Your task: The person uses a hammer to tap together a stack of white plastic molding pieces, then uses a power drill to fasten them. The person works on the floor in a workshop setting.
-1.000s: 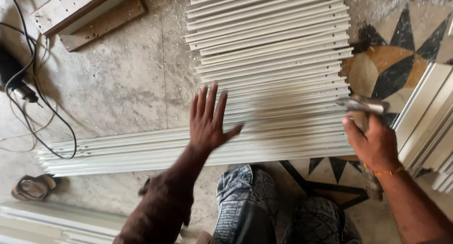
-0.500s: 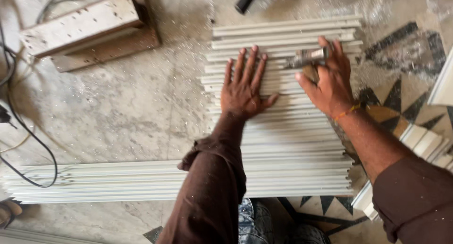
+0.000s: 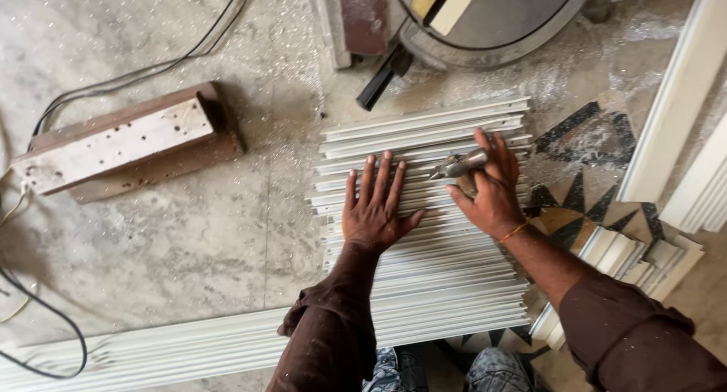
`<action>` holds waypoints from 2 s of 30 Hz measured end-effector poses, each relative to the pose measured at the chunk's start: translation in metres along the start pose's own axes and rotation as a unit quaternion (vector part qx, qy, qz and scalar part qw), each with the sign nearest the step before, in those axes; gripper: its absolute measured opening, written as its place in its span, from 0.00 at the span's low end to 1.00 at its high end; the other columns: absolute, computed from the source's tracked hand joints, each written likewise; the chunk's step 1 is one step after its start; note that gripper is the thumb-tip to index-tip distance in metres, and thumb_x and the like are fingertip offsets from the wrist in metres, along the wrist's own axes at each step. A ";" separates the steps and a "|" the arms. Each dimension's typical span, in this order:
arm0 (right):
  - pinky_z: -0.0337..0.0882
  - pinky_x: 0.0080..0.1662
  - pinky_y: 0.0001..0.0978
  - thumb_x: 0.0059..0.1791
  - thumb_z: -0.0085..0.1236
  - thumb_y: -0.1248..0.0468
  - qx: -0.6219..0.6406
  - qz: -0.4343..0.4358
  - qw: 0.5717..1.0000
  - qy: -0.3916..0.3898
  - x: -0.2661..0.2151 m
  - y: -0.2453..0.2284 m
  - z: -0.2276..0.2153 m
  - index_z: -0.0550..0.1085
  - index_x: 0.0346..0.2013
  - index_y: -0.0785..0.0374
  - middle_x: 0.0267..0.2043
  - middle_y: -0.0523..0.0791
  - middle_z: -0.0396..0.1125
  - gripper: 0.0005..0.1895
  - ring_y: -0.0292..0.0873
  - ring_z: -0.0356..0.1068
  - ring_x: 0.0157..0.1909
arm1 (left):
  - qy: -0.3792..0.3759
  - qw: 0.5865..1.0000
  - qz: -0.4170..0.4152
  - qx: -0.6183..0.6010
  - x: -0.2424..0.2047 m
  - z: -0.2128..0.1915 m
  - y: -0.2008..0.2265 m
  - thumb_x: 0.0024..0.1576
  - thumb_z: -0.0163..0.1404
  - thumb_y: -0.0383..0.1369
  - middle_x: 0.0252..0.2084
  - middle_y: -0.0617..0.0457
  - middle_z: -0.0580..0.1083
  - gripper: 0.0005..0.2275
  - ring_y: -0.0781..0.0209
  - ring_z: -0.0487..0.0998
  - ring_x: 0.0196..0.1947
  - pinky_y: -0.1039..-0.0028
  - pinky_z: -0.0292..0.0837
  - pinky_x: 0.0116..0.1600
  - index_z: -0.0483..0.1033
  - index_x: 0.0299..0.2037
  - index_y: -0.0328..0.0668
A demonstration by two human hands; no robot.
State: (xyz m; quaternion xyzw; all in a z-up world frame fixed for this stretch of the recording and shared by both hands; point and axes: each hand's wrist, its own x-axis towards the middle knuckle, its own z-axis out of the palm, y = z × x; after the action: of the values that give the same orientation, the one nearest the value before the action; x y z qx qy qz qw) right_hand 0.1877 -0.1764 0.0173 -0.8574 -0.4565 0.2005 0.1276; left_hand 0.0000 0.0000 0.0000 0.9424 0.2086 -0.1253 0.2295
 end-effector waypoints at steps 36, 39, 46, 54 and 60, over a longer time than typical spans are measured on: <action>0.71 0.41 0.56 0.53 0.62 0.47 0.030 0.335 0.941 -0.047 -0.163 0.239 -0.015 0.72 0.53 0.65 0.44 0.57 0.73 0.26 0.62 0.73 0.41 | -0.021 0.999 -0.015 0.044 0.011 0.007 0.017 0.52 0.38 0.71 0.79 0.50 0.45 0.45 0.48 0.42 0.78 0.50 0.34 0.77 0.49 0.76 0.56; 0.73 0.46 0.57 0.49 0.64 0.45 -0.005 0.316 0.948 -0.040 -0.141 0.230 0.010 0.72 0.57 0.62 0.47 0.58 0.74 0.30 0.64 0.73 0.46 | 0.033 0.998 -0.020 0.049 0.001 -0.005 0.002 0.55 0.37 0.71 0.81 0.52 0.44 0.44 0.49 0.41 0.80 0.52 0.33 0.79 0.47 0.77 0.57; 0.74 0.50 0.52 0.41 0.68 0.43 -0.116 0.216 0.969 -0.023 -0.115 0.178 -0.036 0.75 0.56 0.58 0.53 0.53 0.72 0.35 0.58 0.72 0.53 | 0.057 0.996 -0.018 0.059 0.000 -0.005 0.007 0.53 0.36 0.71 0.80 0.52 0.43 0.44 0.51 0.40 0.79 0.53 0.31 0.78 0.46 0.77 0.58; 0.68 0.63 0.46 0.55 0.61 0.52 -0.039 -0.015 0.992 0.121 -0.028 0.111 -0.091 0.74 0.57 0.63 0.60 0.53 0.69 0.22 0.53 0.68 0.62 | -0.031 0.994 -0.039 0.101 0.000 -0.014 0.015 0.53 0.32 0.74 0.80 0.51 0.38 0.47 0.50 0.34 0.79 0.54 0.27 0.77 0.40 0.77 0.58; 0.62 0.66 0.52 0.56 0.60 0.45 0.030 -0.138 0.988 0.064 0.095 0.060 -0.050 0.69 0.67 0.67 0.65 0.57 0.65 0.34 0.58 0.63 0.66 | -0.014 0.993 -0.039 0.109 0.002 -0.015 0.015 0.54 0.32 0.74 0.81 0.52 0.37 0.46 0.50 0.34 0.80 0.53 0.27 0.78 0.39 0.78 0.59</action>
State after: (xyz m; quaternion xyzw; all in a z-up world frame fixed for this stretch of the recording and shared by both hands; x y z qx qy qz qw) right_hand 0.3026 -0.1327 0.0161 -0.7927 -0.5555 0.1395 0.2089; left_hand 0.0107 -0.0041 0.0177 0.9511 0.2268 -0.1696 0.1237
